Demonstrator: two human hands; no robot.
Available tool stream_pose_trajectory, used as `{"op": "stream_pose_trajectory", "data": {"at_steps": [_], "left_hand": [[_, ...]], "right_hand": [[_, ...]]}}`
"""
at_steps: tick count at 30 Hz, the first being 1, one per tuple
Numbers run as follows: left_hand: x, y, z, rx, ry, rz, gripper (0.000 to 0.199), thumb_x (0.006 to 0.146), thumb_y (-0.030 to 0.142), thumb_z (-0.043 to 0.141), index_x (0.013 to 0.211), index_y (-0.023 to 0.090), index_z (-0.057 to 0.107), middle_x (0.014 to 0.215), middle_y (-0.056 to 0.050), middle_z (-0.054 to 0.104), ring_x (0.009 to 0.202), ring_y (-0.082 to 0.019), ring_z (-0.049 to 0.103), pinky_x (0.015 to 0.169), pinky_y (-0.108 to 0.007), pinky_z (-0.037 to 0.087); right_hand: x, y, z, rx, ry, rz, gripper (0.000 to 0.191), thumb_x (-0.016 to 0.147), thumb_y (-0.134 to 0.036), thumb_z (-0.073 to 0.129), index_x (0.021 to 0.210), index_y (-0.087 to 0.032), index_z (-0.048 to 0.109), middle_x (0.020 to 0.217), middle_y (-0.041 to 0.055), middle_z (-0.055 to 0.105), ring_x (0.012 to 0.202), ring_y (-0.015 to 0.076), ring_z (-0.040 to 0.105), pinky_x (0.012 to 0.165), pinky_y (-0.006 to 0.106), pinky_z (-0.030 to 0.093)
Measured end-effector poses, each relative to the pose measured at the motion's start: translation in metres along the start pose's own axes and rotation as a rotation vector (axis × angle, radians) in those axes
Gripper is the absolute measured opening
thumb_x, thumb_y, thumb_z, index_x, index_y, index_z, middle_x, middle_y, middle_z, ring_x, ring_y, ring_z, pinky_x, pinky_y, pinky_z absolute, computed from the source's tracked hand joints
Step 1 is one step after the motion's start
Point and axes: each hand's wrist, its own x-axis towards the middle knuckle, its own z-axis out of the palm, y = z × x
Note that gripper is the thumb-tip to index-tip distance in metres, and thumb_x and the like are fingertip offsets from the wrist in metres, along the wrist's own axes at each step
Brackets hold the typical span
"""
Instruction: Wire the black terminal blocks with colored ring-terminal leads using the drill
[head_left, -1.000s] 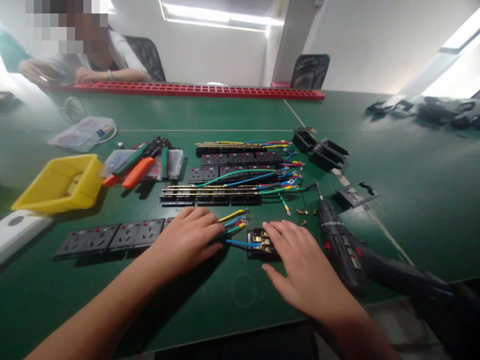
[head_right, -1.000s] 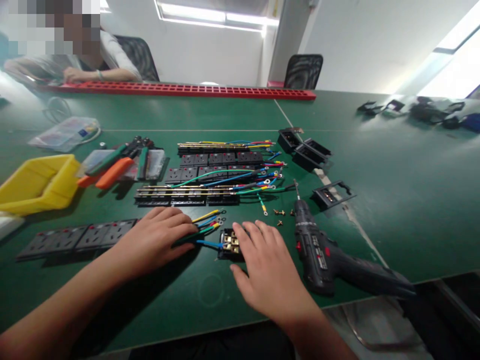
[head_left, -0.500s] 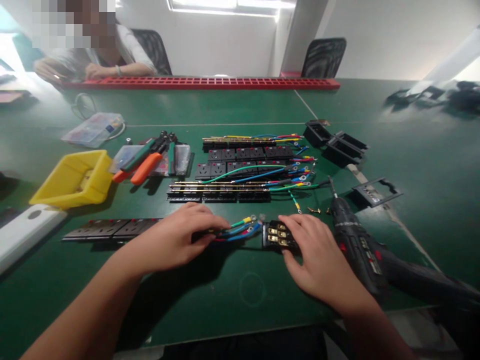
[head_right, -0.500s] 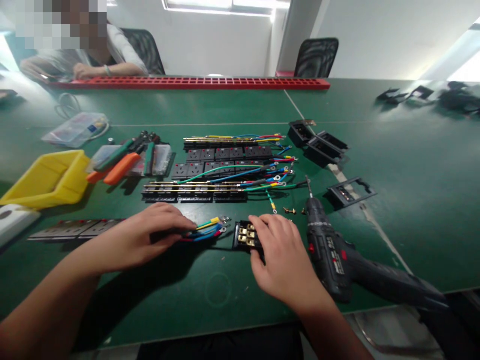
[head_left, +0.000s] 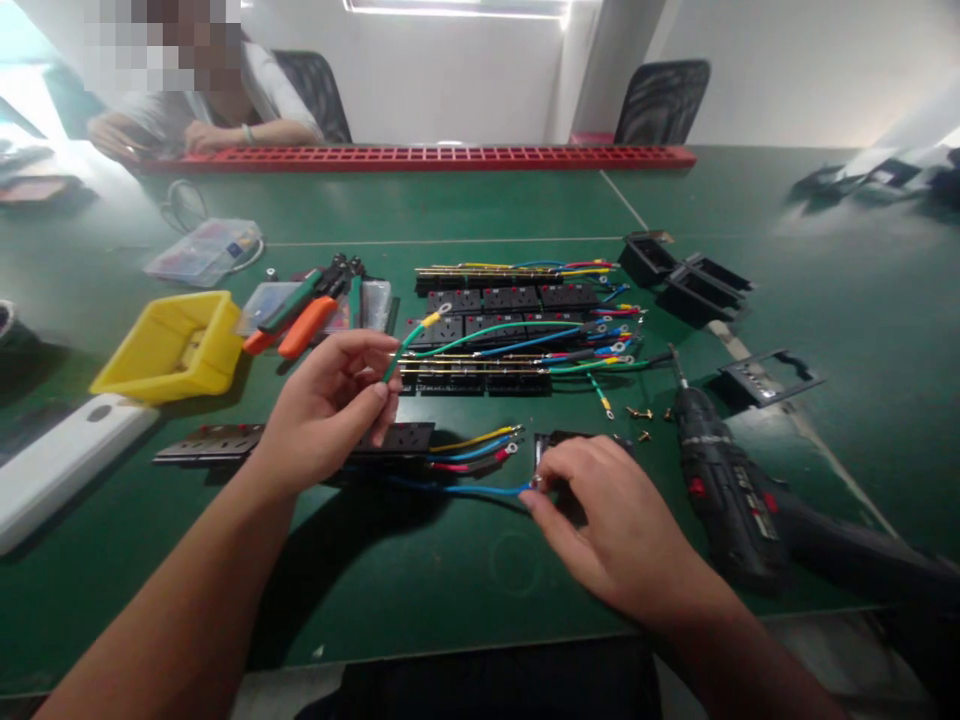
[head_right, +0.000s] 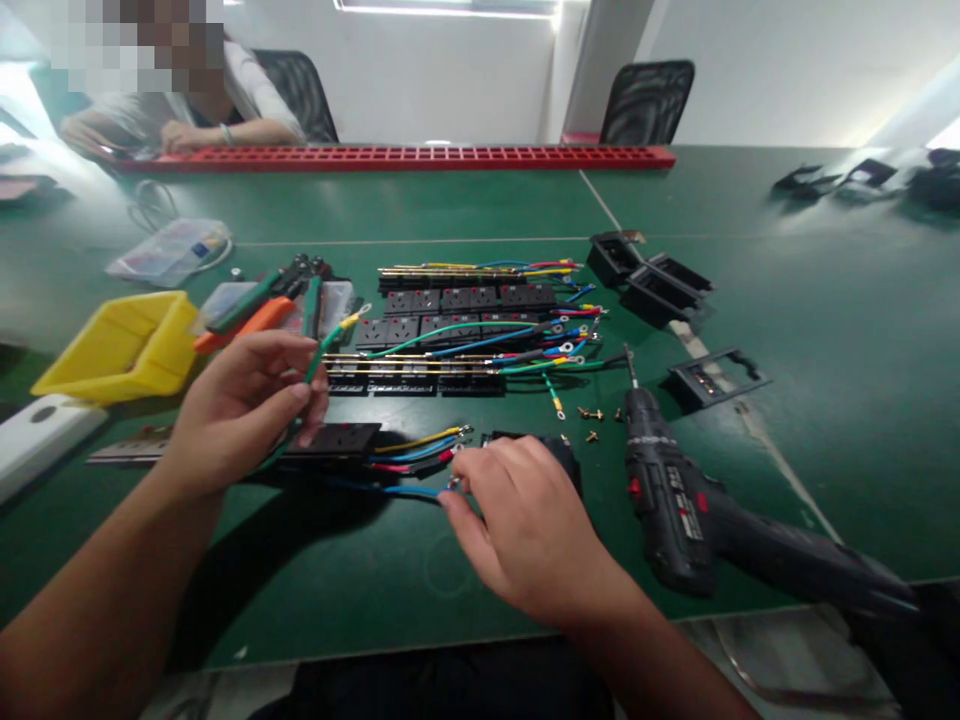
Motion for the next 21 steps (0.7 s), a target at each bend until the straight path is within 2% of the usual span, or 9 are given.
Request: {"op": "stream_pose_trajectory", "data": {"at_steps": [2, 5, 7, 10, 13, 17, 21], "left_hand": [[0.002, -0.002, 0.0, 0.052, 0.049, 0.03, 0.034, 0.091, 0.027, 0.06, 0.124, 0.028, 0.051, 0.086, 0.0, 0.058, 0.065, -0.012, 0.059, 0.052, -0.026, 0.051], [0.002, -0.004, -0.003, 0.197, 0.132, 0.098, 0.041, 0.089, 0.025, 0.062, 0.128, 0.028, 0.052, 0.088, 0.0, 0.061, 0.078, -0.014, 0.062, 0.068, -0.028, 0.055], [0.002, -0.005, -0.006, 0.289, 0.135, 0.126, 0.044, 0.088, 0.023, 0.062, 0.131, 0.027, 0.052, 0.093, -0.001, 0.061, 0.083, -0.015, 0.063, 0.07, -0.027, 0.054], [0.0, -0.005, -0.008, 0.459, 0.024, 0.159, 0.04, 0.089, 0.022, 0.06, 0.129, 0.024, 0.056, 0.1, -0.003, 0.063, 0.083, -0.014, 0.061, 0.071, -0.026, 0.052], [0.0, -0.004, -0.006, 0.574, -0.108, 0.157, 0.041, 0.091, 0.023, 0.058, 0.132, 0.022, 0.056, 0.102, -0.003, 0.065, 0.081, -0.012, 0.06, 0.077, -0.025, 0.053], [-0.001, 0.0, -0.007, 0.497, -0.226, 0.088, 0.052, 0.094, 0.03, 0.06, 0.144, 0.024, 0.049, 0.106, -0.004, 0.068, 0.094, -0.014, 0.064, 0.086, -0.026, 0.055], [-0.003, 0.004, -0.014, 0.388, -0.356, 0.02, 0.039, 0.094, 0.031, 0.062, 0.132, 0.025, 0.061, 0.112, -0.005, 0.07, 0.098, -0.015, 0.067, 0.086, -0.025, 0.056]], "right_hand": [[-0.007, -0.006, -0.001, 0.17, -0.057, 0.002, 0.001, 0.094, -0.019, 0.054, 0.093, -0.019, 0.053, 0.084, -0.0002, 0.063, 0.076, 0.0131, 0.055, 0.07, 0.028, 0.04], [-0.018, -0.02, -0.001, 0.309, -0.143, -0.028, 0.006, 0.089, -0.016, 0.054, 0.088, -0.021, 0.05, 0.079, -0.0027, 0.062, 0.072, 0.0113, 0.055, 0.068, 0.027, 0.041], [-0.023, -0.028, 0.001, 0.362, -0.137, -0.059, 0.01, 0.086, -0.014, 0.054, 0.088, -0.022, 0.048, 0.078, -0.0039, 0.062, 0.073, 0.0106, 0.056, 0.069, 0.026, 0.043], [-0.024, -0.034, 0.002, 0.432, -0.051, -0.032, 0.014, 0.084, -0.01, 0.053, 0.091, -0.021, 0.048, 0.08, -0.0038, 0.063, 0.076, 0.0085, 0.059, 0.072, 0.023, 0.046], [-0.022, -0.032, 0.001, 0.403, 0.012, 0.031, 0.019, 0.086, -0.009, 0.053, 0.098, -0.022, 0.055, 0.085, -0.0028, 0.066, 0.076, 0.0072, 0.063, 0.07, 0.02, 0.048], [-0.021, -0.02, 0.0, 0.372, 0.056, 0.095, 0.02, 0.091, -0.011, 0.053, 0.101, -0.024, 0.063, 0.087, -0.0044, 0.071, 0.077, 0.0064, 0.067, 0.071, 0.018, 0.051], [-0.021, -0.007, 0.0, 0.289, 0.097, -0.002, 0.017, 0.092, -0.011, 0.051, 0.098, -0.02, 0.065, 0.09, -0.0021, 0.072, 0.082, 0.0083, 0.067, 0.078, 0.023, 0.051]]}}
